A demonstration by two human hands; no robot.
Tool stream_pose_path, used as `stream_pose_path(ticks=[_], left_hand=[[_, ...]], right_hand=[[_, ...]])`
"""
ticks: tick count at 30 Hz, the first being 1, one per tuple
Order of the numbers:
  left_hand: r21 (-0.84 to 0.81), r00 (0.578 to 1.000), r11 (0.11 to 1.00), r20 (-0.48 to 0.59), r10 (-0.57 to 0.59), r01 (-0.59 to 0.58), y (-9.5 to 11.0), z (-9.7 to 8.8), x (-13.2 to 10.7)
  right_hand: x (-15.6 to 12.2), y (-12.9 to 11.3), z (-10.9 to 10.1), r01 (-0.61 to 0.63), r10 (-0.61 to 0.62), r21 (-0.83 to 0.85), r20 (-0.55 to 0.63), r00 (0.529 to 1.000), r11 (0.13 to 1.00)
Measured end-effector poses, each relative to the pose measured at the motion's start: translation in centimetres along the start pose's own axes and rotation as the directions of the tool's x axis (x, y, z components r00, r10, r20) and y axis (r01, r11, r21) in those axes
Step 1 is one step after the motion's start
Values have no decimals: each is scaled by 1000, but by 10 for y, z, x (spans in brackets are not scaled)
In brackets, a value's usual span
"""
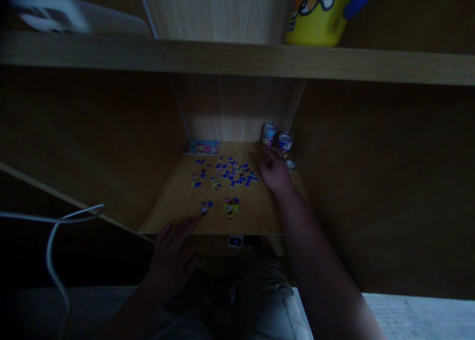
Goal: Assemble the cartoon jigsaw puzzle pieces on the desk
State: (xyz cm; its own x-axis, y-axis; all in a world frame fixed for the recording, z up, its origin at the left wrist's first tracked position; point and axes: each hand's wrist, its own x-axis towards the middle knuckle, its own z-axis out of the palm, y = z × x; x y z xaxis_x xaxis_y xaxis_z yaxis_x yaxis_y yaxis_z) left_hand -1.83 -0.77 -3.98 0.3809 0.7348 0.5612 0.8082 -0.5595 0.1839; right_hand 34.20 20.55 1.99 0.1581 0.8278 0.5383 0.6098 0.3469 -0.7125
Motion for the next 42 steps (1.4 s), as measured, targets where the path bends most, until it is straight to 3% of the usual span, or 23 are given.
stream_pose_path(ticks=[9, 17, 42], left_hand=[[-22, 1000, 1000, 1, -11, 11, 3, -3, 3], [-27, 1000, 1000, 4, -12, 12, 2, -1, 1], [-8, 1000, 1000, 4, -9, 9, 1, -1, 1]], right_hand=[[-2, -1, -1, -74, 78, 54, -86, 993, 996], [-5, -6, -6, -97, 107, 101, -92, 990, 990], [-2, 3, 1, -77, 86, 87, -105, 991, 993]])
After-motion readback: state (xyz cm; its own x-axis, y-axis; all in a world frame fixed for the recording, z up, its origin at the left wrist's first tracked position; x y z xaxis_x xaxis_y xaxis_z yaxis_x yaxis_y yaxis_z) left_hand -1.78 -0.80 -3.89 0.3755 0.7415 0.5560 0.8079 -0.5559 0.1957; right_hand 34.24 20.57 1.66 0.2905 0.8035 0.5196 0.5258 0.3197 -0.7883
